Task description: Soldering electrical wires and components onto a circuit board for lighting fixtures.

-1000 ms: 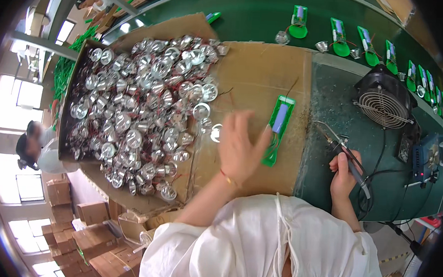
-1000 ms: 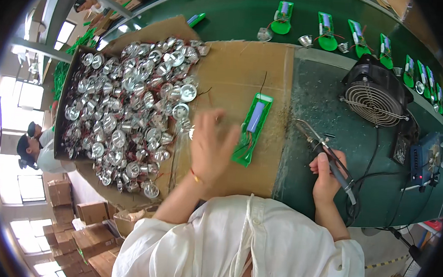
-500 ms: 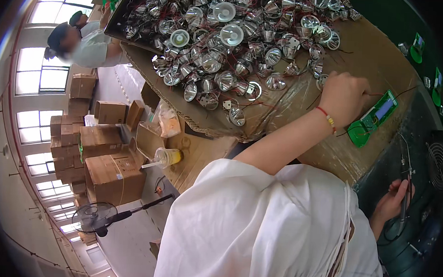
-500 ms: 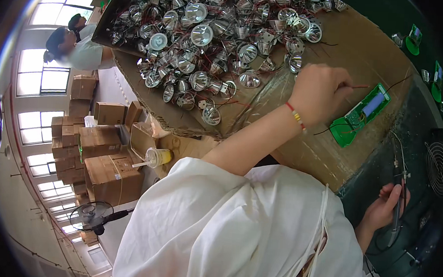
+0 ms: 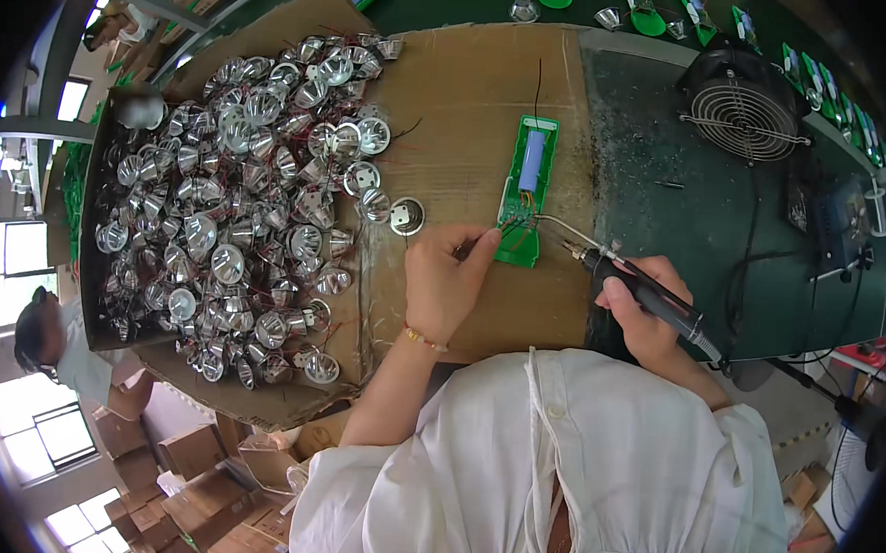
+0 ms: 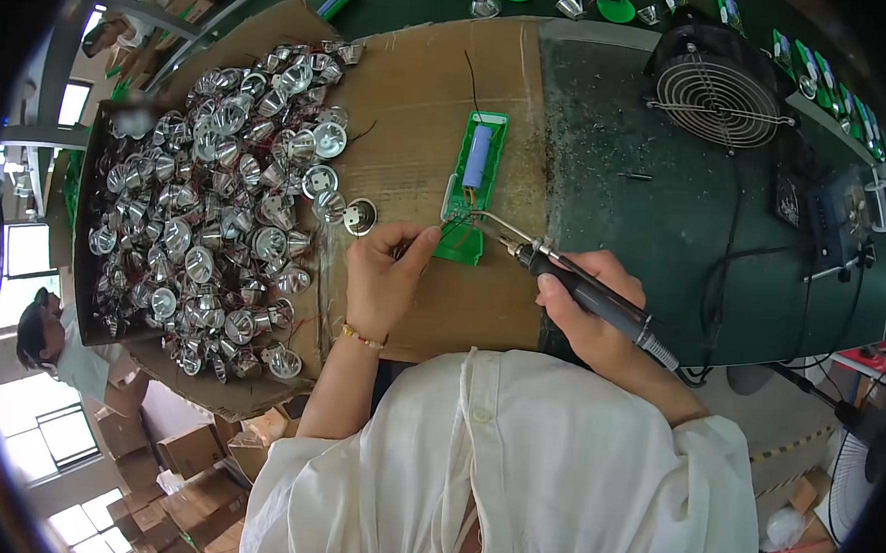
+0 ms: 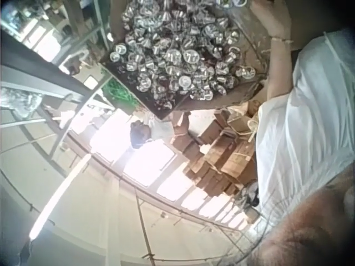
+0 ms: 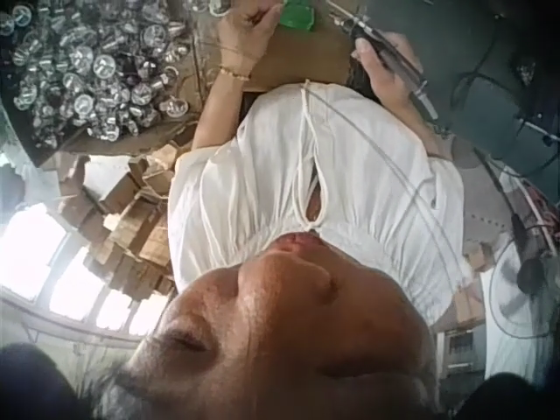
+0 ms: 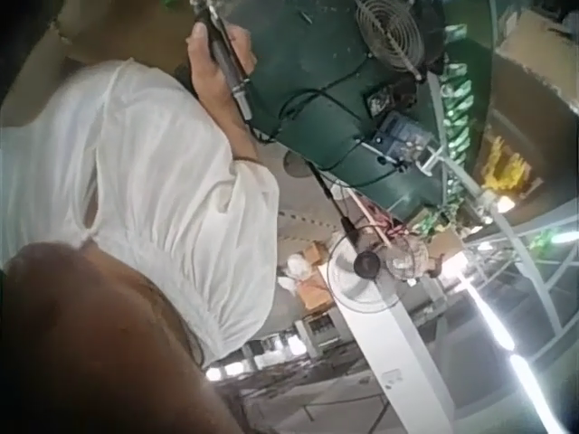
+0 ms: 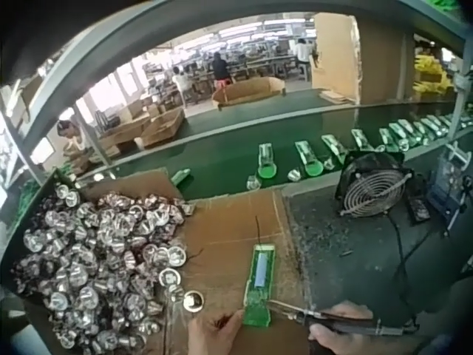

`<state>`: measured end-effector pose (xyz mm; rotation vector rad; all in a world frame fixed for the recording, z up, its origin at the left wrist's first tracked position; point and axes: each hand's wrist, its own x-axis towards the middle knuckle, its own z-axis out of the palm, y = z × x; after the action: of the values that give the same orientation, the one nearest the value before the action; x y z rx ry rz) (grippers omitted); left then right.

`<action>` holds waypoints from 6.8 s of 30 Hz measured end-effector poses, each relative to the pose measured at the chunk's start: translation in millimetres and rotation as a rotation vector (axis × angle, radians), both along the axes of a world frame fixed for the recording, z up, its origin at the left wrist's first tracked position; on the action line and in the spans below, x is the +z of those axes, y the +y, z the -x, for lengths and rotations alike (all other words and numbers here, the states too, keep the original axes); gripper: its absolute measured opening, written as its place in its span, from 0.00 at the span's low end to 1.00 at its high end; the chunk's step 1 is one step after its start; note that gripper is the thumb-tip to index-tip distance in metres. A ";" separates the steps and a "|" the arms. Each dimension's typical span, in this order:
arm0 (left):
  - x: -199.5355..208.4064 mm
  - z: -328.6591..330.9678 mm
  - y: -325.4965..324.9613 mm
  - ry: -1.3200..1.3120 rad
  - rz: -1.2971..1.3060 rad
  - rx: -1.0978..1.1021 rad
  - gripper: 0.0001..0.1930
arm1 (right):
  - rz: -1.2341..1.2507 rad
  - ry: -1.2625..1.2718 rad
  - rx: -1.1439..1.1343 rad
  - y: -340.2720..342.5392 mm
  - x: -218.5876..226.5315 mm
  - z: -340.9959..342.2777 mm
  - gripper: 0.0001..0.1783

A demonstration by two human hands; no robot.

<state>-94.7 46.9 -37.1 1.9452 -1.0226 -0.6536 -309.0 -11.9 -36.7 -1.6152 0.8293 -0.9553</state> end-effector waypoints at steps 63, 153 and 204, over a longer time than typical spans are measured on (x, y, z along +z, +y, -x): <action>-10.8 6.0 -11.1 -0.081 0.013 -0.033 0.08 | -0.231 -0.086 -0.023 -10.2 -9.4 -19.6 0.06; 13.2 -106.7 -79.0 -1.054 0.145 -0.067 0.04 | -0.210 -0.182 -0.287 -34.5 -22.8 17.6 0.09; 10.9 -27.4 -19.2 -0.098 0.208 -0.177 0.07 | -0.307 -0.210 -0.113 -14.7 -6.4 -18.5 0.08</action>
<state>-67.3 27.7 -26.2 1.7328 -1.2825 -0.5290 -290.5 -26.6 -43.2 -1.1942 0.8797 -1.0034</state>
